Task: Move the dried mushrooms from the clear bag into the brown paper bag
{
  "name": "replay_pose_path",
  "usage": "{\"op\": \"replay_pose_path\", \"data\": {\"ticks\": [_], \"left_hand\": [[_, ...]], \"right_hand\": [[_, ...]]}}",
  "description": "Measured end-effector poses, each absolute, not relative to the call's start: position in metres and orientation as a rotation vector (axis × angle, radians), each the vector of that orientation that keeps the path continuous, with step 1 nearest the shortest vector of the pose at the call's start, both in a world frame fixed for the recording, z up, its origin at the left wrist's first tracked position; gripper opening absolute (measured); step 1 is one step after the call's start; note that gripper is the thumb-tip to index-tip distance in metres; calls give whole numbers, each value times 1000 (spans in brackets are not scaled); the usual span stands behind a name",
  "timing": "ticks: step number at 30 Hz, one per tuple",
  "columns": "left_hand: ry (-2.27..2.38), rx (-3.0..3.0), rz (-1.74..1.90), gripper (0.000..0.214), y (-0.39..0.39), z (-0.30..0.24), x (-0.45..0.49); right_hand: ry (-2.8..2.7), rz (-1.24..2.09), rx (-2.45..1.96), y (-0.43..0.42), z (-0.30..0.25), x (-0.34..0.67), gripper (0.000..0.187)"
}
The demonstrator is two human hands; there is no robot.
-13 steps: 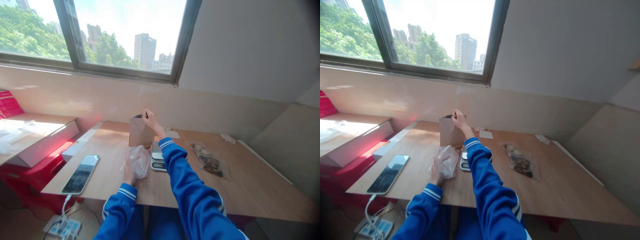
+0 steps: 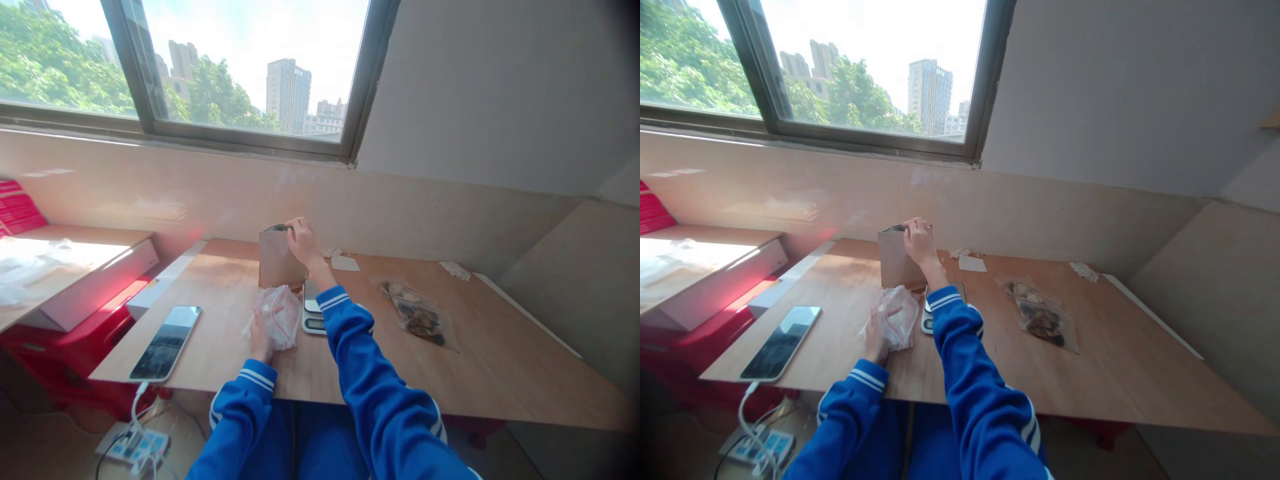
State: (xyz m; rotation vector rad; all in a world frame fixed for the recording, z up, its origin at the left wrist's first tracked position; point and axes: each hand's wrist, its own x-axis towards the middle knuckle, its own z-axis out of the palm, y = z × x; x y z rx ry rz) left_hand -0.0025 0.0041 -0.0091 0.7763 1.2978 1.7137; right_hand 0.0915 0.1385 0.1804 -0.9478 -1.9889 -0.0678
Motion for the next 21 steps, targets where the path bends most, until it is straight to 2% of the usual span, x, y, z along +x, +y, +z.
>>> {"op": "replay_pose_path", "data": {"ticks": [5,8,11,15,21], "left_hand": [[1204,695,1698,69,5,-8,-1],[1196,686,1731,66,6,-9,0],[1246,781,1739,66,7,-9,0],[1265,1002,1750,55,5,-5,1],[1282,1130,1649,42,-1,4,8]], "right_hand": [[-1546,297,-1093,65,121,95,25],[-1398,625,-1226,24,76,92,38],[-1339,858,-1198,1,55,90,46],[-1268,857,-1196,-8,57,98,39],[-1135,745,-1248,-13,57,123,51]]}}
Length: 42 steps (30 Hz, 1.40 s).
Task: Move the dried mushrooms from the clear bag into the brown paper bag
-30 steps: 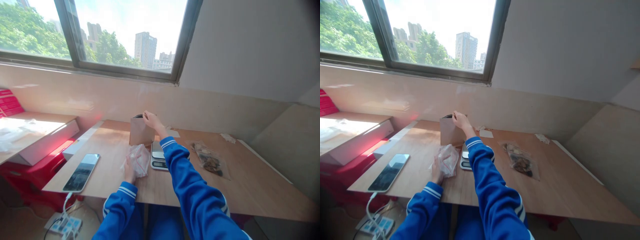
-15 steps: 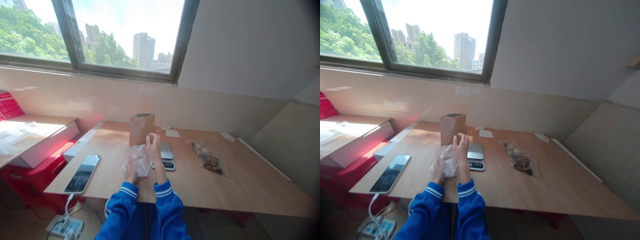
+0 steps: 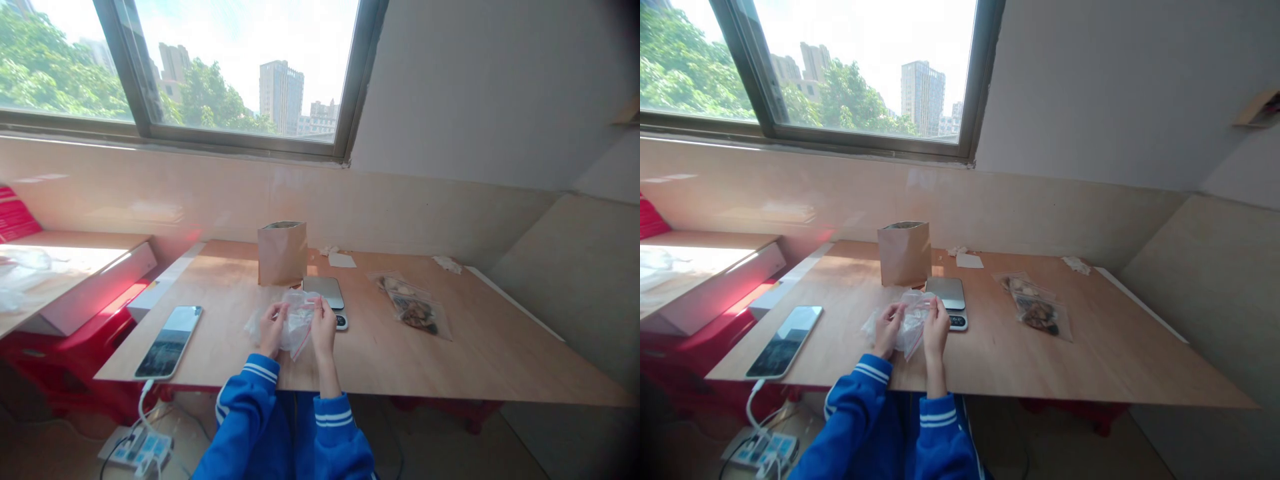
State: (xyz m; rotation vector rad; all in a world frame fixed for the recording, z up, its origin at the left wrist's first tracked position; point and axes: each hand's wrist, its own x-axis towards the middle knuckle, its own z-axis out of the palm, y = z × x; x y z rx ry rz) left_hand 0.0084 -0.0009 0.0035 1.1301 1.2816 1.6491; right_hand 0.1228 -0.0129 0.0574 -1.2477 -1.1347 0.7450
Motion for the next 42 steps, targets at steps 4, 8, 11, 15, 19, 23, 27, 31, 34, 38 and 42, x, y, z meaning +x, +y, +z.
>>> {"op": "replay_pose_path", "data": {"ticks": [4,8,11,15,19,23,27,31,34,38,42], "left_hand": [[1330,1069,1726,43,1,2,7],[1361,1004,1843,44,4,-2,4],[1353,1022,1880,45,4,-3,3],[1416,1021,1891,45,-1,-3,2],[1528,1075,1839,43,-8,0,-3],[1708,1237,1708,42,-12,10,-17],[2147,1514,1415,43,-12,27,-28],[2320,1854,1251,36,-11,37,-17],[2166,2092,982,26,-6,32,-3],[2124,1979,681,39,0,10,0],[2122,1894,632,51,-1,-3,-5]], "right_hand": [[-1121,861,-1256,-15,49,133,51],[-1249,1247,-1167,-17,38,139,59],[-1302,1423,-1071,-21,30,141,71],[-1299,1440,-1021,-27,28,149,55],[-1351,1425,-992,-26,32,179,48],[-1274,935,-1217,-15,23,235,34],[-1170,186,-1629,3,2,298,33],[-1135,-165,-1900,23,-13,338,45],[-1135,-209,-2005,33,-17,352,41],[-1114,-252,-2018,35,-19,363,24],[-1072,-223,-1883,23,-10,365,20]]}}
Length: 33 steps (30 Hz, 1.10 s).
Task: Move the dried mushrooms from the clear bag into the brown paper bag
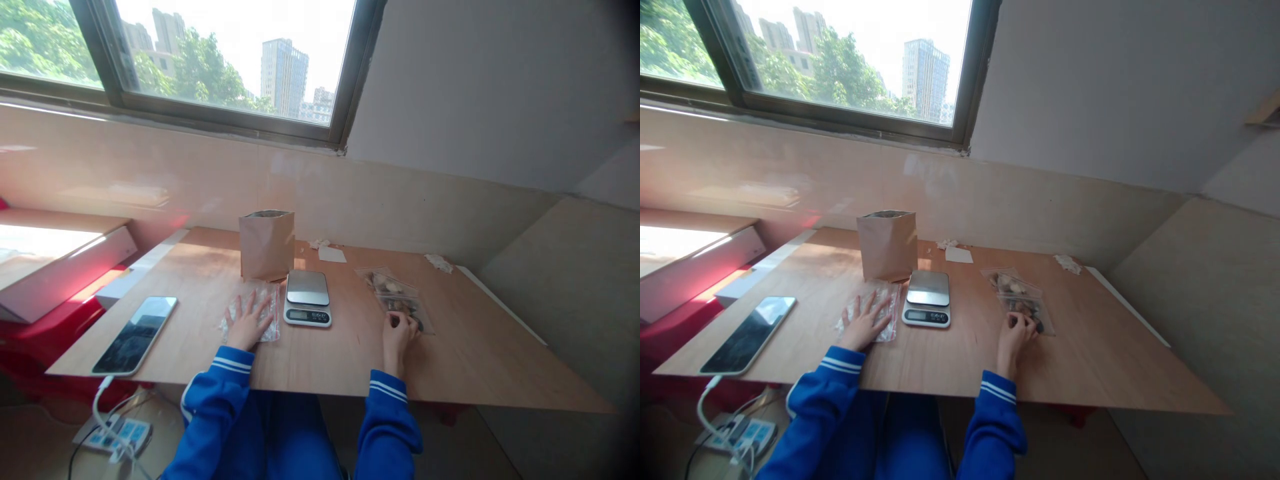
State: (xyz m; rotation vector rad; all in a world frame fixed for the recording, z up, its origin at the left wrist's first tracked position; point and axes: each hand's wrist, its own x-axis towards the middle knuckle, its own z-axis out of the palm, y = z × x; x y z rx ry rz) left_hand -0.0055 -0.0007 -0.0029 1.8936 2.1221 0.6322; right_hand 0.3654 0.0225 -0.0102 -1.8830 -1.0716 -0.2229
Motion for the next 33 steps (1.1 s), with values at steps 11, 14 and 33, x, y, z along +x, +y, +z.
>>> {"op": "replay_pose_path", "data": {"ticks": [11,14,33], "left_hand": [[2105,1775,1055,36,-16,18,3],[1573,1666,1277,34,-31,54,19],[1144,1104,1615,33,-54,81,39]], "right_hand": [[-710,19,-1320,-41,87,267,43],[-767,323,-1252,-38,94,236,44],[-1585,766,-944,-50,96,133,17]]}}
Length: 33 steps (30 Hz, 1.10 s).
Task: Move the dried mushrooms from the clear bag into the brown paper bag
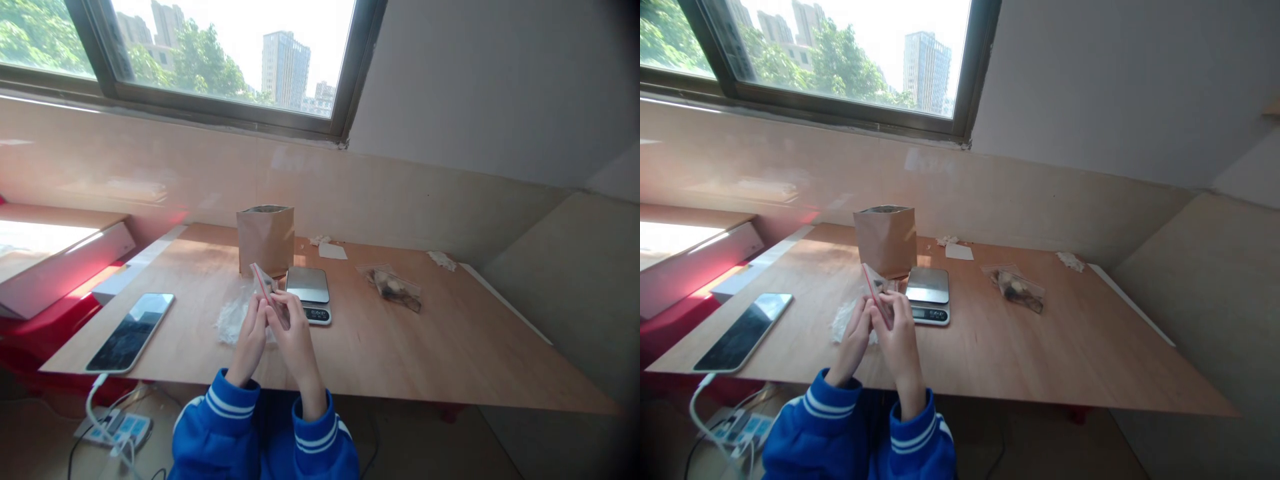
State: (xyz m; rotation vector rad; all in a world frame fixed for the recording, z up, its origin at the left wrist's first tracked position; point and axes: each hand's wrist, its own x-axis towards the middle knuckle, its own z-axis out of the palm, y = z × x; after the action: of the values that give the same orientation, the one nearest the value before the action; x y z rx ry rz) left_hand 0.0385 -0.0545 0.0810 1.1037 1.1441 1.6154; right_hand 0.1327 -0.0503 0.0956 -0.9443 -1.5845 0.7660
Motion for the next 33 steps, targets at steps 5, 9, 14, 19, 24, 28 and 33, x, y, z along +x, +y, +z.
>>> {"op": "replay_pose_path", "data": {"ticks": [5,9,14,19,24,28,33], "left_hand": [[1060,1156,1528,35,-55,83,39],[1189,1327,1541,26,-55,82,40],[1311,1421,1505,24,-53,80,40],[1427,1457,1495,24,-56,78,36],[1542,1494,1560,31,-60,80,26],[1393,1388,1631,35,-53,73,32],[1173,895,1670,48,-40,55,44]], "right_hand": [[-1545,758,-946,-46,91,137,14],[-1549,761,-968,-49,93,140,20],[-1542,717,-1034,-53,92,137,20],[-1229,603,-1223,-45,83,152,26],[-961,590,-1207,-39,84,180,32],[-900,684,-1107,-45,93,172,30],[-764,886,-1003,-44,90,152,32]]}}
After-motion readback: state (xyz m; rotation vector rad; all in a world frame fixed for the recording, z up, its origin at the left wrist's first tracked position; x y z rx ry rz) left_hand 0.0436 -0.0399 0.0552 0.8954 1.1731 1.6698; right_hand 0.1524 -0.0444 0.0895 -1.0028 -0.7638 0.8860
